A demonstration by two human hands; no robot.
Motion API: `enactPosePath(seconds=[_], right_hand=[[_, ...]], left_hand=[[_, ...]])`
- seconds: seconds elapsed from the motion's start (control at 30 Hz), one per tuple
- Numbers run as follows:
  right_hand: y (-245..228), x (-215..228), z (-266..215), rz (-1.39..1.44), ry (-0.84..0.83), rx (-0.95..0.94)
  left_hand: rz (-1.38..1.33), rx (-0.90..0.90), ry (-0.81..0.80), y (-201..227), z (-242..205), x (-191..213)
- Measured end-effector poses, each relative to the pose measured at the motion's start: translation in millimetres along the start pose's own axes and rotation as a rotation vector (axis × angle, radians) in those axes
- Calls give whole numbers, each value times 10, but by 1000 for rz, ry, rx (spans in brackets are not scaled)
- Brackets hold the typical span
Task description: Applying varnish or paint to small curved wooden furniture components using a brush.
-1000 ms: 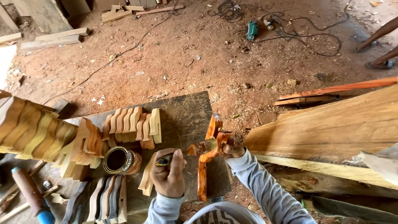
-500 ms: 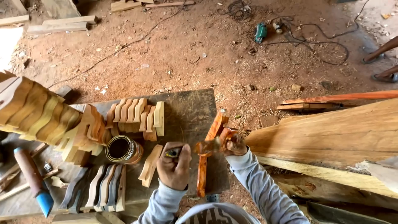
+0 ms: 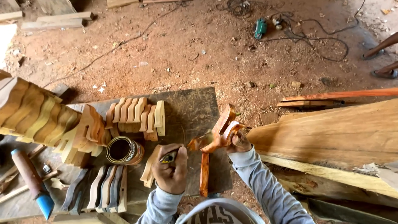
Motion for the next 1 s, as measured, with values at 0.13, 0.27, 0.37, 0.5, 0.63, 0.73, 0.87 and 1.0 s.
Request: enactPosePath(seconds=[0.13,0.27,0.37,0.5,0.63,0.73,0.87,1.0], right_hand=[[-6,-183,41,115,58,-47],[-69,82,-3,109,425,9],[-109,-50,140,25,263,0],[-88,-46,110,79,457,16],[-23,173,148,-212,633,-166],[372,922,69,-449,741,-343],[778,1580,222,-755,763,-439],[996,1946,280,-1143,890,-733]], left_hand=[[43,23,0,-185,-53,38],[176,60,21,-176,-3,142],[7,21,54,26,56,11],[-13,29,40,-411,-42,164],[156,83,38,-537,-27,343],[66,211,176,-609,-136,462],[20,313,256,-849,-211,578],[60,359,286,-839,-276,713]])
Point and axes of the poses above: each hand's wrist, its own z-axis towards the middle knuckle, its own x-axis out of the back of the hand, y = z × x, the point moved 7 cm from there along z, towards the middle knuckle, and after that the axes turned 12 degrees about -z, right-handed, at the moved point
